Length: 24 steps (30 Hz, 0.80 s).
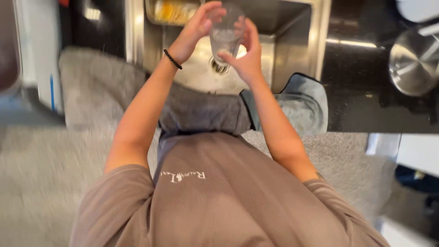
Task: The recorder cleans espresso machine components, washes a cup, uses an immersion blender, and organizes cleaning rags in a cafe setting.
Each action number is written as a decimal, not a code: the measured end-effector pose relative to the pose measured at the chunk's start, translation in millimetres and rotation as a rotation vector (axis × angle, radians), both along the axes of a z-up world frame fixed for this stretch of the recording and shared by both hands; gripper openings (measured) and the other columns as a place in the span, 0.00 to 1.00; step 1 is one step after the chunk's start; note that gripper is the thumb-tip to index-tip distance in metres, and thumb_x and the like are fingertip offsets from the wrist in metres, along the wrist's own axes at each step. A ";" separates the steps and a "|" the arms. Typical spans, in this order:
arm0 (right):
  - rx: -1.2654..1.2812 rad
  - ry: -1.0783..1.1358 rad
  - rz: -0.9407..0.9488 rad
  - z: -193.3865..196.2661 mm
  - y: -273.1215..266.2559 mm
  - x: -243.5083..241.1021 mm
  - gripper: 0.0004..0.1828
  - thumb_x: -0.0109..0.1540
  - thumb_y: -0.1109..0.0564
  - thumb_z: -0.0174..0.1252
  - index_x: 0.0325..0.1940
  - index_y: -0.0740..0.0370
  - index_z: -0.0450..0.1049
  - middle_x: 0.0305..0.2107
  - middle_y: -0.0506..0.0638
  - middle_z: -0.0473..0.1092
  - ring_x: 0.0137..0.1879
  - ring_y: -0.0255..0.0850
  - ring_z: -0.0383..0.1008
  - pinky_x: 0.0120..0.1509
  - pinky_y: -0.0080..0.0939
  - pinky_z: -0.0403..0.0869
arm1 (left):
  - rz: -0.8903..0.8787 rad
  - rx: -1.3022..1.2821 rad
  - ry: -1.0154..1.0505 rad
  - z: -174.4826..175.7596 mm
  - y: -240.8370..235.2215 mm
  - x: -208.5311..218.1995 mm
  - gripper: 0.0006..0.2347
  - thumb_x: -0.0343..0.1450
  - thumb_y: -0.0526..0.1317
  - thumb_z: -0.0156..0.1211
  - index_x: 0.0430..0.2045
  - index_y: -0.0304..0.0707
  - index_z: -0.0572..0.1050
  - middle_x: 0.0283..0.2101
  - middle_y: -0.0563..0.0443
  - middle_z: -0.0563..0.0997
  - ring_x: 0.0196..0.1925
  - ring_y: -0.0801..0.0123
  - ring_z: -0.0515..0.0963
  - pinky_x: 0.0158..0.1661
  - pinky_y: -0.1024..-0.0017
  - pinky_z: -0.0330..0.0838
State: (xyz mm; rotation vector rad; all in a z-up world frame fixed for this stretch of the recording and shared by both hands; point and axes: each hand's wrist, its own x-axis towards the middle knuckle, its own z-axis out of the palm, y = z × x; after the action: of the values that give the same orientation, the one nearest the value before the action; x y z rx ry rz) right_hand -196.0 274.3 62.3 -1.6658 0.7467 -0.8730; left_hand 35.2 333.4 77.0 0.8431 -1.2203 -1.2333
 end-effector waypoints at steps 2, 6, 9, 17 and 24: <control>-0.015 -0.055 0.113 5.1 8.2 17.8 0.57 0.52 0.57 0.83 0.78 0.59 0.55 0.67 0.52 0.65 0.72 0.43 0.69 0.76 0.47 0.71 | 0.135 -0.001 -0.143 12.0 45.8 2.4 0.34 0.76 0.55 0.63 0.73 0.40 0.54 0.73 0.48 0.67 0.74 0.62 0.67 0.70 0.60 0.62; 0.031 -0.211 0.378 26.4 40.1 51.2 0.55 0.56 0.57 0.82 0.79 0.60 0.56 0.67 0.51 0.64 0.71 0.42 0.67 0.79 0.47 0.70 | 0.367 -0.057 -0.298 33.9 119.4 6.9 0.39 0.73 0.44 0.78 0.73 0.40 0.53 0.72 0.49 0.68 0.75 0.65 0.68 0.75 0.62 0.64; 0.078 -0.220 0.555 64.3 81.4 83.6 0.53 0.59 0.53 0.80 0.79 0.61 0.55 0.63 0.51 0.66 0.69 0.41 0.69 0.78 0.45 0.69 | 0.507 -0.168 -0.259 50.1 164.8 16.1 0.38 0.71 0.42 0.83 0.71 0.38 0.59 0.67 0.51 0.71 0.71 0.67 0.71 0.73 0.65 0.65; 0.263 -0.236 1.004 83.3 178.2 150.0 0.53 0.62 0.33 0.70 0.81 0.62 0.55 0.65 0.51 0.64 0.68 0.40 0.68 0.72 0.42 0.68 | 0.598 -0.178 -0.235 105.4 347.6 58.1 0.39 0.66 0.45 0.83 0.68 0.35 0.62 0.60 0.53 0.77 0.59 0.73 0.75 0.60 0.72 0.69; 0.206 -0.175 1.303 62.6 355.4 221.6 0.62 0.56 0.36 0.75 0.82 0.63 0.49 0.76 0.55 0.57 0.83 0.46 0.57 0.89 0.50 0.56 | 0.825 -0.170 -0.326 118.6 538.2 73.1 0.40 0.61 0.48 0.83 0.66 0.34 0.65 0.58 0.51 0.77 0.62 0.71 0.77 0.66 0.70 0.71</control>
State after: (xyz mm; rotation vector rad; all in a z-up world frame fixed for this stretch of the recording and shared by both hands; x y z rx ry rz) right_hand 25.6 629.7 124.9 -1.4485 -0.4045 0.0137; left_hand 108.3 871.5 195.6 1.2768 -1.0310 -0.3294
